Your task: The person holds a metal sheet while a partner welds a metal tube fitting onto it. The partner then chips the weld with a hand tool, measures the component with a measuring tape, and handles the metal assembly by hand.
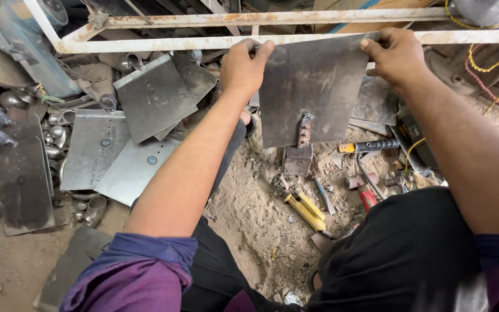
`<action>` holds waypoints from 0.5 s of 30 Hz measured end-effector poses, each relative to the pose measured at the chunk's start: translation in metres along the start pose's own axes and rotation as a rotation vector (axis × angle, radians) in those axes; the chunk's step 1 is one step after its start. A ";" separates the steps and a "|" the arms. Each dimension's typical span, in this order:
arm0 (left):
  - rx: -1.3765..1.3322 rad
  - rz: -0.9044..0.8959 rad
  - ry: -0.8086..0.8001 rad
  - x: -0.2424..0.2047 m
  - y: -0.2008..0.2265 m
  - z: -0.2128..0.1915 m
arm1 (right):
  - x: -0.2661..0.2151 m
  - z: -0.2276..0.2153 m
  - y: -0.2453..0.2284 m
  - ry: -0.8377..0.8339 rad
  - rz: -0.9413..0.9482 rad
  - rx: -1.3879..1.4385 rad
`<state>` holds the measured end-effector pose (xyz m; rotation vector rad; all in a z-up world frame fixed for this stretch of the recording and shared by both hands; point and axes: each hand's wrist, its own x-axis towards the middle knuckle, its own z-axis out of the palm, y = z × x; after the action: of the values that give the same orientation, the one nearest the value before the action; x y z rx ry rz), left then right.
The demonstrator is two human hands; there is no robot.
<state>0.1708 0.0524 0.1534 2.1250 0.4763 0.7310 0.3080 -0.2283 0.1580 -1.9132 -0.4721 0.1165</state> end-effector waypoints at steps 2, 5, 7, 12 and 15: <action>0.059 -0.019 -0.025 0.001 0.002 -0.003 | 0.002 -0.003 -0.001 0.052 -0.009 -0.064; 0.014 0.119 -0.004 -0.004 0.002 -0.010 | 0.004 -0.008 0.005 0.038 0.022 -0.062; 0.074 0.200 0.028 -0.008 0.011 -0.017 | 0.006 -0.013 0.009 0.050 -0.050 -0.111; 0.142 0.299 0.032 -0.006 0.023 -0.026 | -0.004 -0.019 -0.003 0.066 -0.102 -0.062; 0.212 0.316 0.020 -0.004 0.022 -0.029 | -0.006 -0.021 -0.002 0.062 -0.140 -0.044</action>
<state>0.1514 0.0536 0.1842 2.4262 0.2368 0.9120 0.3077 -0.2483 0.1674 -1.9145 -0.5689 -0.0454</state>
